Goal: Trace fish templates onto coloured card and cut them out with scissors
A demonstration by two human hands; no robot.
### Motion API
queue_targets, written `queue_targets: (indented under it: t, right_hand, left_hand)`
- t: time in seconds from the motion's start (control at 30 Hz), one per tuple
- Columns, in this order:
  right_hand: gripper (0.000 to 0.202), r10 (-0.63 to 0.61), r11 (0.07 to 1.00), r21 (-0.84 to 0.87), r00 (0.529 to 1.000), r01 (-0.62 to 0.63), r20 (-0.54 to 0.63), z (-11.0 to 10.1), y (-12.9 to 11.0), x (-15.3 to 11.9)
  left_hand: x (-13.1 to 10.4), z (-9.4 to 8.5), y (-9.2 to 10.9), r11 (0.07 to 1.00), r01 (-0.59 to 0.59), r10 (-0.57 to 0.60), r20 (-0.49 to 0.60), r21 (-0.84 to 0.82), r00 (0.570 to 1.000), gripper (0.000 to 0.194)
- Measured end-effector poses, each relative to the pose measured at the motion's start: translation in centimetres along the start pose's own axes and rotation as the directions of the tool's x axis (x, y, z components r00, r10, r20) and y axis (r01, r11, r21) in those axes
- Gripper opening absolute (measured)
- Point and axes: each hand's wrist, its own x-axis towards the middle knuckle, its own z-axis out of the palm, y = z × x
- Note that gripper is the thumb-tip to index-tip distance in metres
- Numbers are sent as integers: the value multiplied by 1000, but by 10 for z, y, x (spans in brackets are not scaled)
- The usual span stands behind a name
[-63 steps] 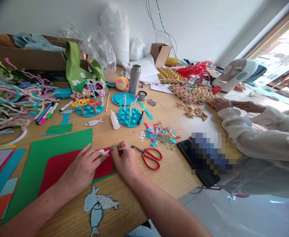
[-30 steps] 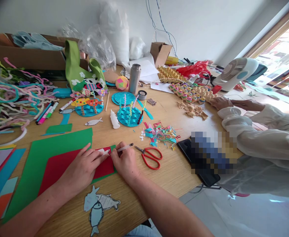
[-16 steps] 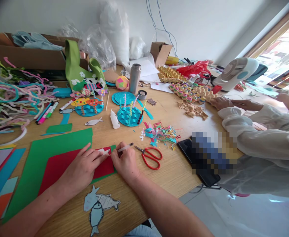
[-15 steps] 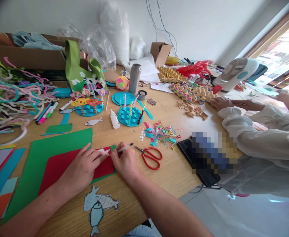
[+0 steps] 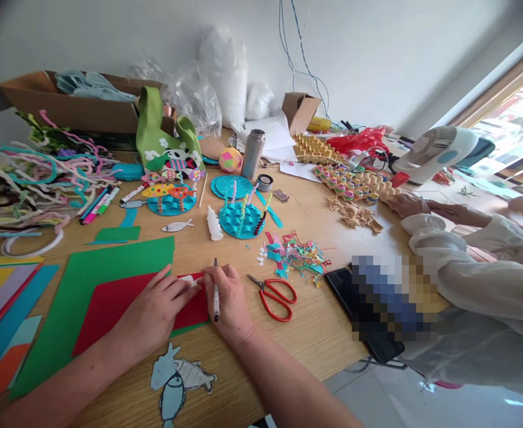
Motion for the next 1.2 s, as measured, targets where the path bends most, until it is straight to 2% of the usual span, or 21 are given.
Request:
queue_targets:
  t: [0.2,0.33,0.5,0.6,0.7,0.83,1.0,1.2]
  right_hand:
    - [18,-44,995,-81,994,52,101,4,5,-2]
    - [16,-63,981,-177,991,83,117,3,3,-2]
    - [15,-76,979,-176,984,104,160,-1,-2,-1]
    - [13,-68,985,-147,982,94,178,-3,-2,1]
    - [16,-57,987,-142,984,81,166,-2,0,2]
    - [18,-61,984,-156,986,85,155,1,4,2]
    - [17,-64,988,-128,986,85,157,1,4,1]
    - [15,-32,995,-91,989,46,148,1,3,1]
  left_hand:
    - [-4,2,2,999,22,-23,-21,-41,1000,47]
    - [-5,-2,0,989,33,-48,-103,-142,994,51]
    - [-2,-24,-20,949,124,-170,-139,-290,976,55]
    - [-7,-42,-33,940,205,-252,-151,-271,956,52]
    - [-18,-51,-33,939,249,-277,-91,-235,957,49]
    - [-30,-45,-14,938,287,-296,-18,-193,955,49]
    - [-30,-30,8,935,336,-345,-75,-117,935,43]
    - [-30,-15,8,931,355,-363,-119,-88,924,31]
